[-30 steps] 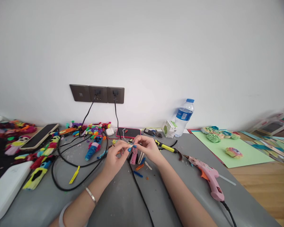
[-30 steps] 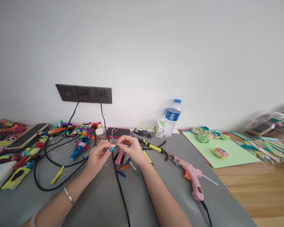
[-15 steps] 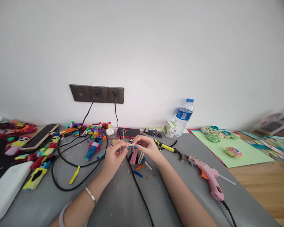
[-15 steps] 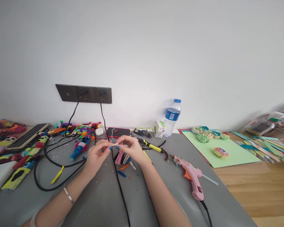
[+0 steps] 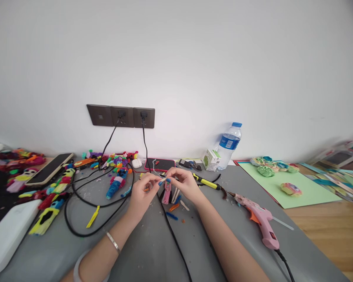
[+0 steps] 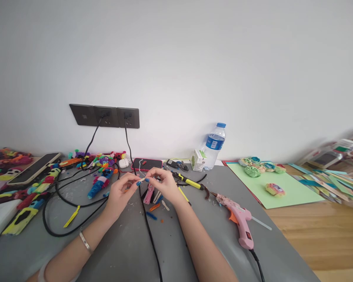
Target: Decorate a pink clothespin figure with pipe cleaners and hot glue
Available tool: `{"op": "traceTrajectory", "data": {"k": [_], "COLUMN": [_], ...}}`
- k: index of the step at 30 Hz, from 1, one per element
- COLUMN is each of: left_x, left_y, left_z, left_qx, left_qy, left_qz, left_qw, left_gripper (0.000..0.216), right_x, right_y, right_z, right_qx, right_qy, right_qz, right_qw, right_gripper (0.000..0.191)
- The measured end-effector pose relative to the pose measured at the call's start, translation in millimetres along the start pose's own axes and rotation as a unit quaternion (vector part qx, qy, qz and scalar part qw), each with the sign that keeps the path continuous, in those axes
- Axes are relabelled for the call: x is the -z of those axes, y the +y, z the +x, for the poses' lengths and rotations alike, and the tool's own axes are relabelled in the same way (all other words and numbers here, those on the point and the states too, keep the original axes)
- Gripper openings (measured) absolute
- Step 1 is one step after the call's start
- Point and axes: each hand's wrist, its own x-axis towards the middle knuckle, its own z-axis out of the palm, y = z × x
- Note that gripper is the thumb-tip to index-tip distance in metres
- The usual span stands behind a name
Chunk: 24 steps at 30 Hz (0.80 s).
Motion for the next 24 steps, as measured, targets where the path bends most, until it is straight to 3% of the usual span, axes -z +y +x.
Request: {"op": "traceTrajectory", "data": {"k": [17, 24], "left_x": [0.2, -1.6], "left_y": [-2.0, -2.5], "left_z": [1.1, 1.5], "left_qx": [0.064, 0.057], "left_qy": [0.016, -0.006], "left_qz": [-0.017, -0.015], "left_qw": [0.998, 0.998], "left_gripper": [0.013, 0.012], "right_x": [-0.6, -0.7], "right_y": [1.2, 0.3], "right_z": [0.4, -0.2], "right_qx": [0.011, 0.014], "right_qy": [0.001, 0.011], "right_qz": [-0.013, -0.056], "right_qw": [1.000, 0.998], "right_gripper": [0.017, 0.018]}}
